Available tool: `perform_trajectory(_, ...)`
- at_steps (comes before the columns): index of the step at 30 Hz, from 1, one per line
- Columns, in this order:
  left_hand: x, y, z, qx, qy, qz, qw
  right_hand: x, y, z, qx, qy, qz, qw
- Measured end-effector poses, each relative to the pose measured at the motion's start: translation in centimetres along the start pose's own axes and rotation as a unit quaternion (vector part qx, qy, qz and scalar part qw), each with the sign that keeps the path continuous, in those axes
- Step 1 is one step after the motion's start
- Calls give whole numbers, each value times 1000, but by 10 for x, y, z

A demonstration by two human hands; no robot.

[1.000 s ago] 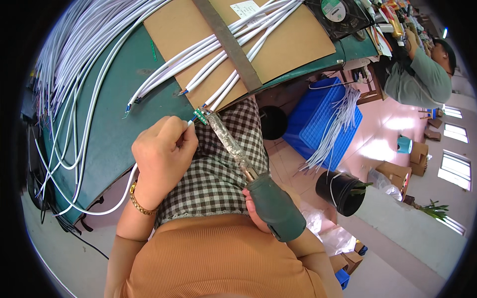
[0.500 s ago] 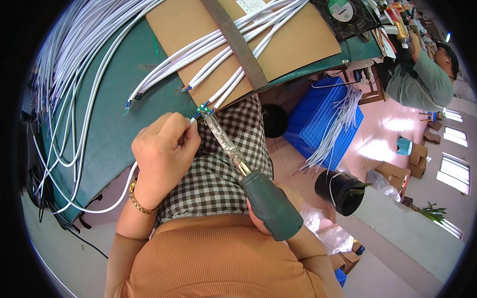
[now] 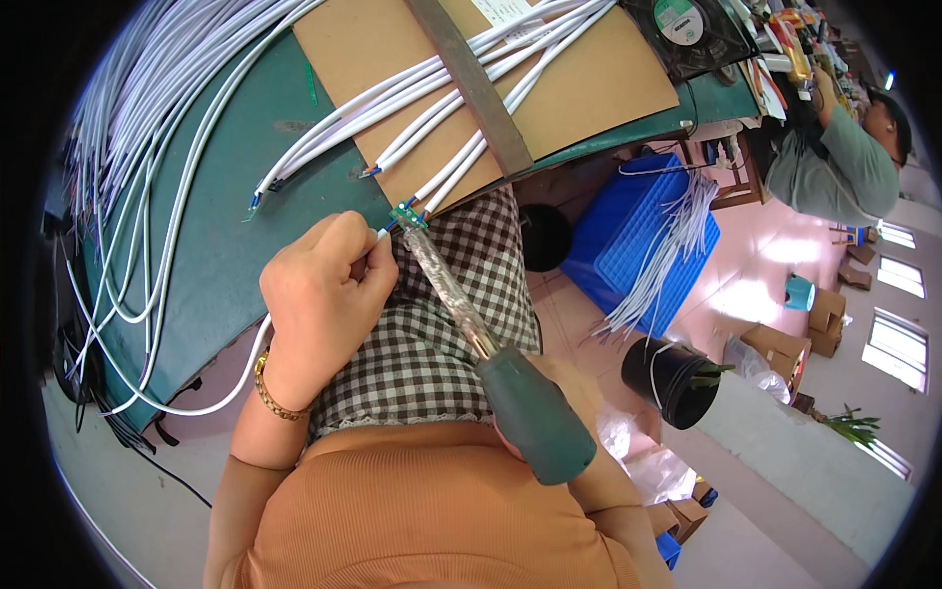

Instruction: The person positions wire ends onto small circuit boards and solders the connections using a soldering gun.

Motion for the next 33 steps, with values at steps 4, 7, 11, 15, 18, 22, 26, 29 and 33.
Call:
perform_trajectory(4, 1, 1, -2, 8, 0, 11, 1000, 1, 2, -7, -41, 34, 53, 997)
perform_trajectory(7, 2, 0, 1, 6, -5, 10, 1000, -1, 6, -6, -67, 97, 58, 991)
perform_trajectory(11, 2, 1, 4, 9, -7, 15, 1000, 0, -5, -1, -51, 116, 140, 982)
perform_trajectory(15, 2, 6, 6, -4, -28, 29, 999, 7, 3, 8, -92, 166, 99, 977)
perform_trajectory(18, -3, 14, 4, 64, -21, 12, 998, -3, 3, 7, -58, 181, 105, 976)
perform_trajectory(22, -3, 41, 11, 119, -52, 46, 990, -18, -21, 0, -113, 147, 143, 972)
perform_trajectory(26, 4, 82, 78, 148, -49, 142, 978, -42, -48, -11, -146, 113, 220, 958)
perform_trajectory(29, 66, 66, 161, 11, -85, 158, 984, -26, -47, -3, -161, 59, 351, 920)
perform_trajectory(33, 112, 24, 235, -6, -93, 191, 977, -11, -39, -1, -196, 27, 466, 863)
Point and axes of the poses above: each hand's wrist, its own z-axis towards the middle knuckle, its own y-axis out of the back of the hand, x = y × z, the point moved 2 cm from there along z, towards the middle knuckle, and after that the axes turned 3 degrees about x, right-handed, at the moved point
